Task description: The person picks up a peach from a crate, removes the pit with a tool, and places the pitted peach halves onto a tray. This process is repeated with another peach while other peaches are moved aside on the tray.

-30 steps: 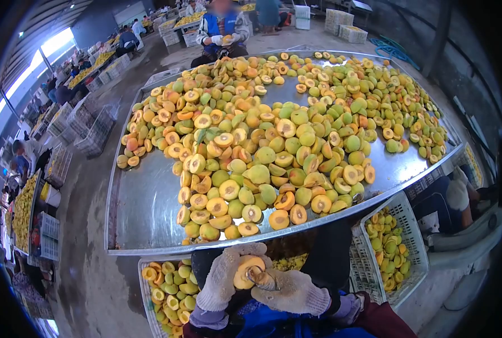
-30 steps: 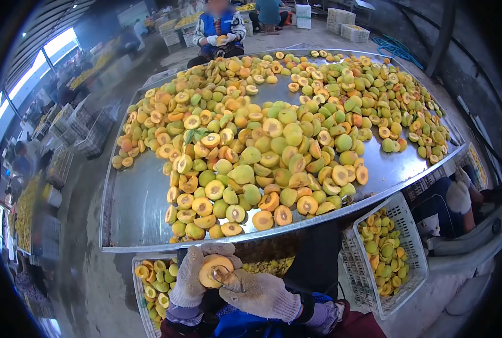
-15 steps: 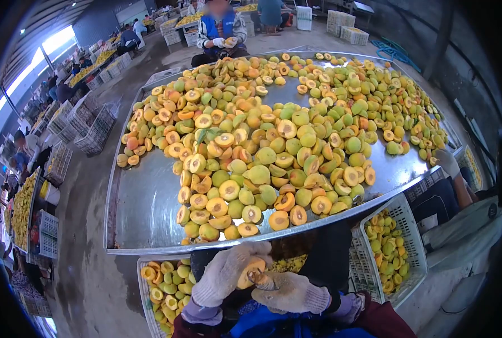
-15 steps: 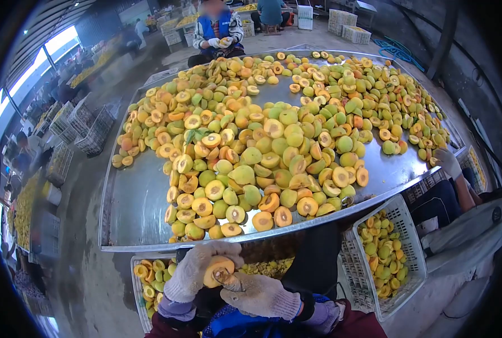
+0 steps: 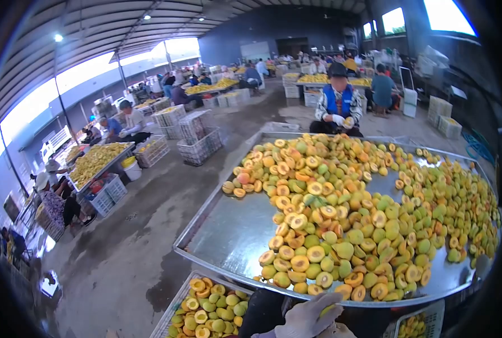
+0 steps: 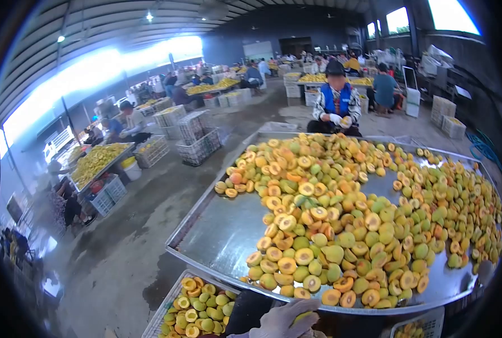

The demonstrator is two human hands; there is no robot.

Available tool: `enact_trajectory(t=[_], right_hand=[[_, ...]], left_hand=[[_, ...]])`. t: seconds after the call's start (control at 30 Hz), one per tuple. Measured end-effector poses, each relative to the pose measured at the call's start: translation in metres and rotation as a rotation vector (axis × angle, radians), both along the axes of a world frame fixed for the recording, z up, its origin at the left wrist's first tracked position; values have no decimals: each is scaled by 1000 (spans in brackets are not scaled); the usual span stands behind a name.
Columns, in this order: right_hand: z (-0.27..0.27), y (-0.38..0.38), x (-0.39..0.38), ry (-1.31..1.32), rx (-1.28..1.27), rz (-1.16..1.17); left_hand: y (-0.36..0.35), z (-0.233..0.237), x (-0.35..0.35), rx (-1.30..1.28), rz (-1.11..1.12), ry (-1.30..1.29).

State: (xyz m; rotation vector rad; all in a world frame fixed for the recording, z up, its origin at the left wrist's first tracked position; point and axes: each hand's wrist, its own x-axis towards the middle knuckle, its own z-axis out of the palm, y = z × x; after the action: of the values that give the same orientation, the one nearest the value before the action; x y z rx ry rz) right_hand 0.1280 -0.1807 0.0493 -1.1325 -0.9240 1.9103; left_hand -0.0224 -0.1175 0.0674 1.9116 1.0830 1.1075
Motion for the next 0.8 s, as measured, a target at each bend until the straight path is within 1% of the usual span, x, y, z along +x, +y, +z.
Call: enact_trajectory(t=[0.07, 0.1, 0.17, 0.23, 0.27, 0.3, 0.33, 0.37, 0.43, 0.47, 0.5, 0.53, 0.57, 0.63, 0.67, 0.7, 0.77, 0.8], right_hand=[[21, 3, -4, 91, -108, -31], [22, 5, -3, 85, -100, -23], [27, 6, -2, 127, -101, -36], [25, 7, -2, 215, -220, -100], [8, 4, 0, 196, -162, -72], [-7, 1, 1, 220, -171, -116], [-6, 1, -11, 93, -99, -235], [2, 6, 7, 299, -267, 23], [5, 4, 7, 109, -199, 55], [0, 2, 6, 111, -226, 4], [-6, 4, 6, 143, -152, 41], [-8, 2, 5, 174, -77, 88], [-4, 2, 2, 172, -91, 67], [0, 1, -4, 120, 8, -10], [-14, 0, -1, -29, 175, 69], [-13, 0, 2, -29, 169, 58], [0, 5, 10, 187, -231, 210], [-13, -1, 5, 190, -38, 141]], left_hand=[[12, 6, 1, -336, -160, 75], [13, 8, 2, -327, -153, 69], [14, 15, 6, -171, -162, 13], [22, 15, 9, -344, -121, 313], [29, 19, 9, -455, -155, 367], [38, 7, 7, -486, -274, 246], [33, 10, 9, -402, -197, 288], [27, 14, 10, -316, -125, 329], [19, 12, 10, -49, -115, 210], [18, 13, 9, 3, -117, 177], [20, 16, 8, 1, -156, 120], [19, 15, 8, 2, -158, 134], [18, 14, 8, 9, -152, 149], [22, 14, 7, -43, -163, 199], [28, 11, 6, -293, -217, 198], [34, 9, 6, -541, -266, 196], [31, 18, 7, -559, -291, 239], [26, 22, 9, -343, -254, 249]])
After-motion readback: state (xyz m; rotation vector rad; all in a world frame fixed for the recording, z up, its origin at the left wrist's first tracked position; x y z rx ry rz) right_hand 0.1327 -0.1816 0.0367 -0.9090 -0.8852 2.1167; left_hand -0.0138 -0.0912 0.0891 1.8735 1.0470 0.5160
